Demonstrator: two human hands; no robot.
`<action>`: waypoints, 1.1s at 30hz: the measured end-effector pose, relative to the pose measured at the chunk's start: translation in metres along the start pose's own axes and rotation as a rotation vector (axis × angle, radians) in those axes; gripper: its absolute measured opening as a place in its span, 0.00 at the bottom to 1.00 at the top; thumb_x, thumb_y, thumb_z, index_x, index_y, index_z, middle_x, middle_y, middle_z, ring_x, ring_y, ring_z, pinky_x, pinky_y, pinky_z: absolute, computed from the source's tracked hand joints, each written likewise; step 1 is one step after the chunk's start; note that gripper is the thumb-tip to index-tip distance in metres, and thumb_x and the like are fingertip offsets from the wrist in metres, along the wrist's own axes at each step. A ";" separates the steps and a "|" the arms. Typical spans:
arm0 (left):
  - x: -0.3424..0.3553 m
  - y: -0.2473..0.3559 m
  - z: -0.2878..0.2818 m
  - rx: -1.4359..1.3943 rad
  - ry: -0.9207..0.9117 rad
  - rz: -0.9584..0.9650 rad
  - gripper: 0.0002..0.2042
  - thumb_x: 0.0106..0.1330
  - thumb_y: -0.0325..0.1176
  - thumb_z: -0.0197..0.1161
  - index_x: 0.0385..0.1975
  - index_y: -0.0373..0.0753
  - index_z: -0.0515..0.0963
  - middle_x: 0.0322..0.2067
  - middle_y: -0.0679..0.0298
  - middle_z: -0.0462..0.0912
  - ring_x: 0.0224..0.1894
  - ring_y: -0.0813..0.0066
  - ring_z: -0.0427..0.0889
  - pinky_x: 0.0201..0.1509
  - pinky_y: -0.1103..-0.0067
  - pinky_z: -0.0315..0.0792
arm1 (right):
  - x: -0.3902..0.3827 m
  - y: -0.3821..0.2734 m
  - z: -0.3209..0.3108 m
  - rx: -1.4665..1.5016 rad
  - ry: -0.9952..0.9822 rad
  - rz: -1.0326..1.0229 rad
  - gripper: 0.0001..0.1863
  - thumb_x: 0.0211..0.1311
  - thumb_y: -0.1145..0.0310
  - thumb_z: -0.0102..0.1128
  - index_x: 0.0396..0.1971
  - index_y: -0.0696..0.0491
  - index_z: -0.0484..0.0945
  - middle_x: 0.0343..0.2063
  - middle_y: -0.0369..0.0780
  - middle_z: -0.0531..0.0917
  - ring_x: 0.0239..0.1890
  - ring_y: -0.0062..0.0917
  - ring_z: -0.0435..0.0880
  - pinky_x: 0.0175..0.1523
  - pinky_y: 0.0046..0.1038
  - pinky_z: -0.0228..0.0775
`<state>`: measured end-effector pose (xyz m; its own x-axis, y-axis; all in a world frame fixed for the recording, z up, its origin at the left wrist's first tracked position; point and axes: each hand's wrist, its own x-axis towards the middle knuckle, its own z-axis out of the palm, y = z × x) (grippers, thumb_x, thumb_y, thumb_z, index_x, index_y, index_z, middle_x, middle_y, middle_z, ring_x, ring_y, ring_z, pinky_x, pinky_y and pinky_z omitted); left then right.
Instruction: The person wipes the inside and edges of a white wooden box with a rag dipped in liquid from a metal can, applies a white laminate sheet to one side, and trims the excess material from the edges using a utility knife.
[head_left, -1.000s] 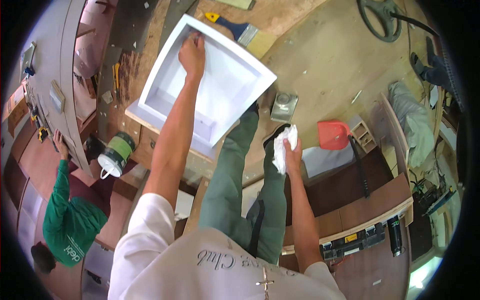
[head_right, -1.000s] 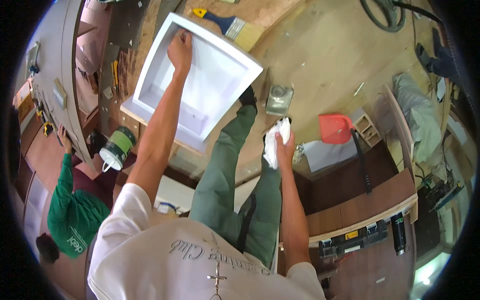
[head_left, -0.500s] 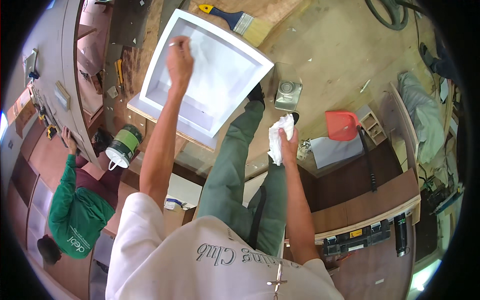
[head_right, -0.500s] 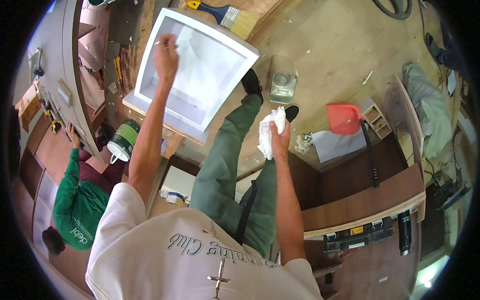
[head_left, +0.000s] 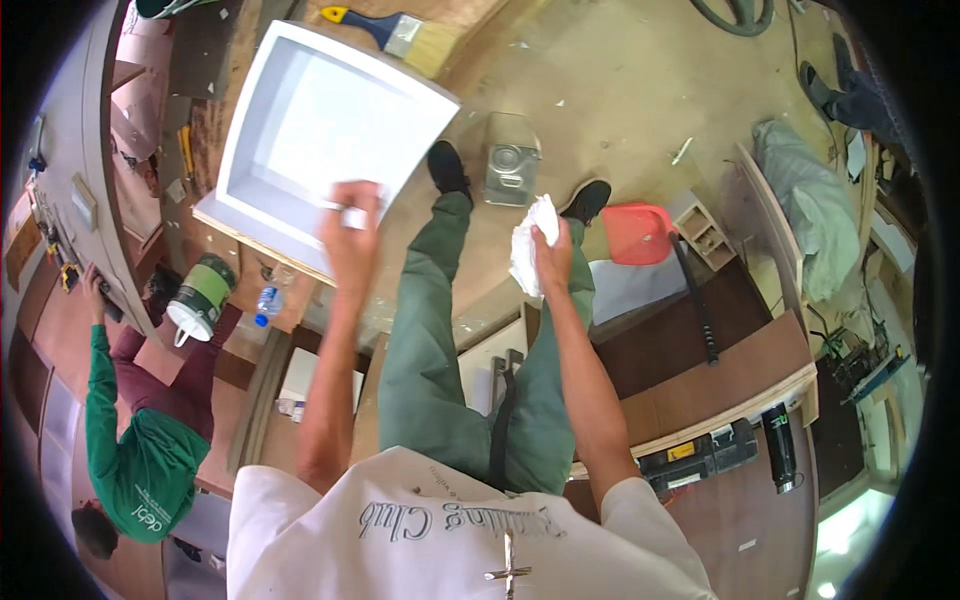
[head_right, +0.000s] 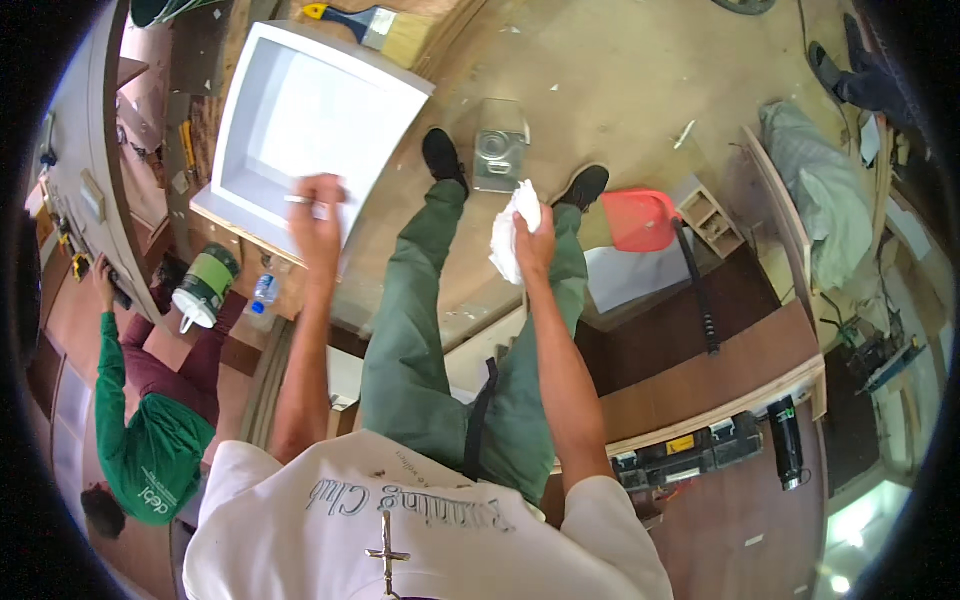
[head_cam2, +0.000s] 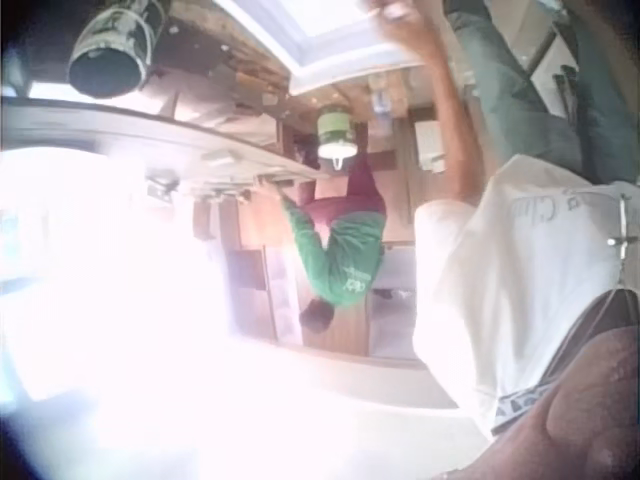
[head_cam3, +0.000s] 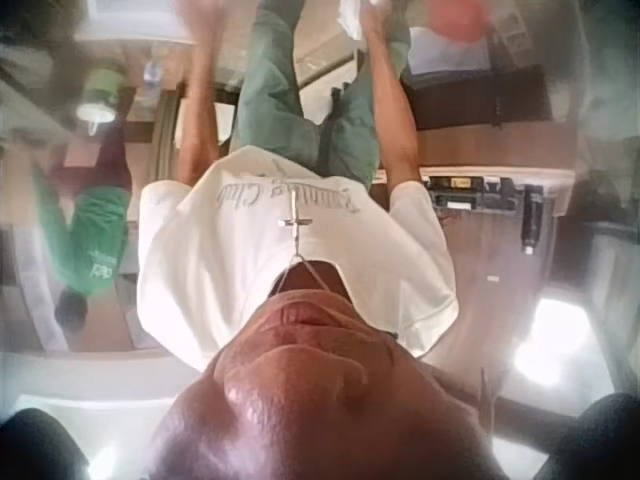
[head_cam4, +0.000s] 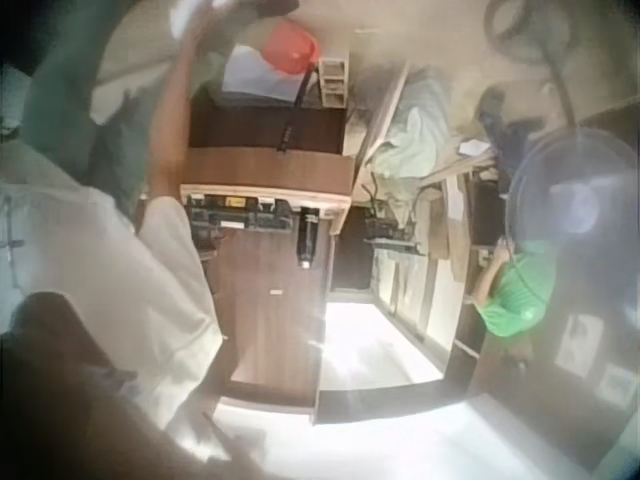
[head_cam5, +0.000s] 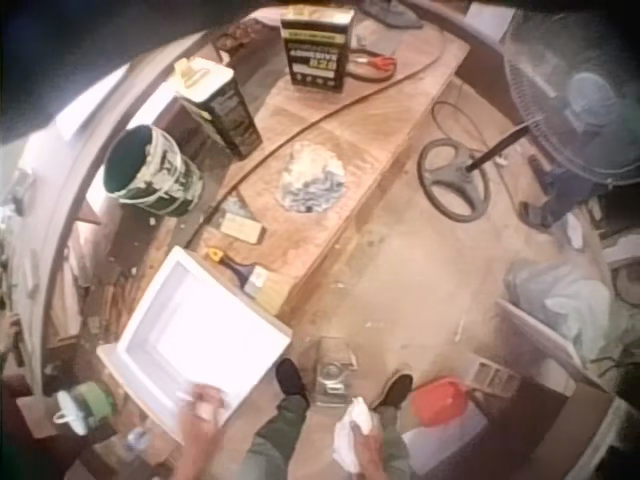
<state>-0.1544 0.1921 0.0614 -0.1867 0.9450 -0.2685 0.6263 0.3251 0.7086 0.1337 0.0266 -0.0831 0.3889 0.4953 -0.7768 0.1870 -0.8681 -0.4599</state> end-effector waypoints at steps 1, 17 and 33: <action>-0.026 0.010 0.036 -0.078 -0.131 -0.021 0.04 0.74 0.28 0.62 0.39 0.36 0.81 0.31 0.63 0.83 0.36 0.76 0.80 0.44 0.76 0.75 | 0.015 0.005 -0.009 -0.014 0.009 -0.006 0.24 0.64 0.62 0.69 0.57 0.54 0.76 0.49 0.48 0.85 0.53 0.40 0.84 0.58 0.38 0.73; -0.163 -0.124 0.407 0.233 0.119 -0.456 0.64 0.46 0.48 0.85 0.75 0.26 0.45 0.70 0.37 0.53 0.74 0.38 0.54 0.78 0.53 0.53 | 0.226 0.033 -0.084 -0.250 -0.262 -0.265 0.28 0.66 0.65 0.64 0.65 0.48 0.69 0.48 0.56 0.85 0.53 0.54 0.83 0.57 0.47 0.74; -0.125 -0.114 0.410 0.287 0.224 -0.313 0.59 0.42 0.37 0.84 0.74 0.27 0.52 0.63 0.40 0.60 0.66 0.42 0.60 0.72 0.57 0.60 | 0.268 0.041 -0.043 -0.130 -0.306 -0.380 0.36 0.61 0.71 0.61 0.71 0.46 0.64 0.55 0.55 0.79 0.60 0.51 0.79 0.63 0.45 0.70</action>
<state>0.1079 0.0222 -0.2532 -0.5389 0.7978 -0.2705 0.6916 0.6023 0.3986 0.2844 0.1219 -0.2919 -0.0074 0.7472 -0.6645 0.3825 -0.6119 -0.6923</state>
